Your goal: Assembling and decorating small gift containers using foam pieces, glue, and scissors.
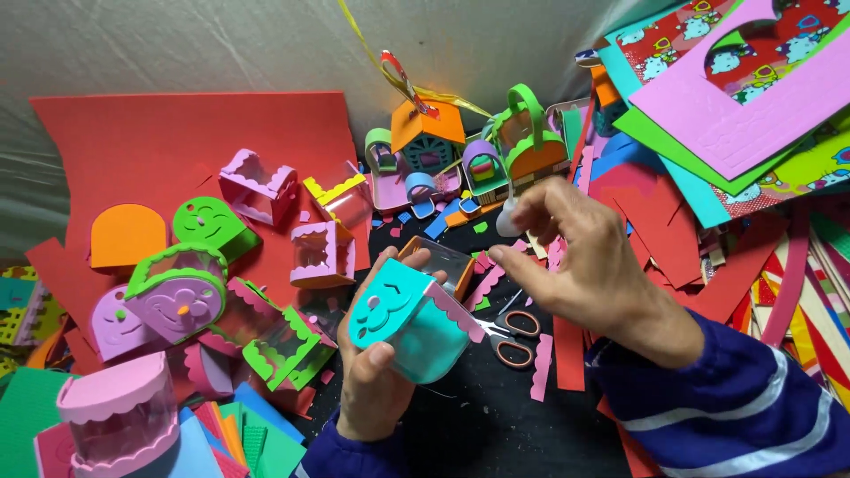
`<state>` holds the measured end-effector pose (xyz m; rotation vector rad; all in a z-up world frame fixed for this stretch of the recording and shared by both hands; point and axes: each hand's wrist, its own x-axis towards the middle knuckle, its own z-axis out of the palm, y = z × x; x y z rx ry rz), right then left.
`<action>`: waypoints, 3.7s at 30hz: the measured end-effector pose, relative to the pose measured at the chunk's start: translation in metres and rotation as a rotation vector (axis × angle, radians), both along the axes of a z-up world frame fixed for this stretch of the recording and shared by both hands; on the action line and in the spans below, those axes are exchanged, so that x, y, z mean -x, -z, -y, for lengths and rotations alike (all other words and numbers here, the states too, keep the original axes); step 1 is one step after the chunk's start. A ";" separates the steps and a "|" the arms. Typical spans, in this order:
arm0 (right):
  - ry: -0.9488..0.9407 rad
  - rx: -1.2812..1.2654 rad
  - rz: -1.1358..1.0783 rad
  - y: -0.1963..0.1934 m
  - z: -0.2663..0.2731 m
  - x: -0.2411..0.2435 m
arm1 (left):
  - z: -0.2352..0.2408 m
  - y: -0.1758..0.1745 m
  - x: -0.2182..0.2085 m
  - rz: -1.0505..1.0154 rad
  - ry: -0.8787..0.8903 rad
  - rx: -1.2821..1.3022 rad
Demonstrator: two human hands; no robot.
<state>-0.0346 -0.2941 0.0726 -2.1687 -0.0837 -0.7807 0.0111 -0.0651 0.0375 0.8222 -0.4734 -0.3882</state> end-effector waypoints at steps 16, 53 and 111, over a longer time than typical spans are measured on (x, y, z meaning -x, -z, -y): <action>-0.319 -0.198 0.170 0.002 -0.050 0.016 | -0.006 0.000 0.009 0.447 -0.261 -0.264; -0.484 -0.542 -0.055 0.017 -0.052 0.020 | -0.025 0.000 -0.002 1.333 -0.661 -0.654; -0.509 -0.728 0.020 0.024 -0.051 0.017 | -0.001 -0.012 0.013 0.294 -0.257 -0.369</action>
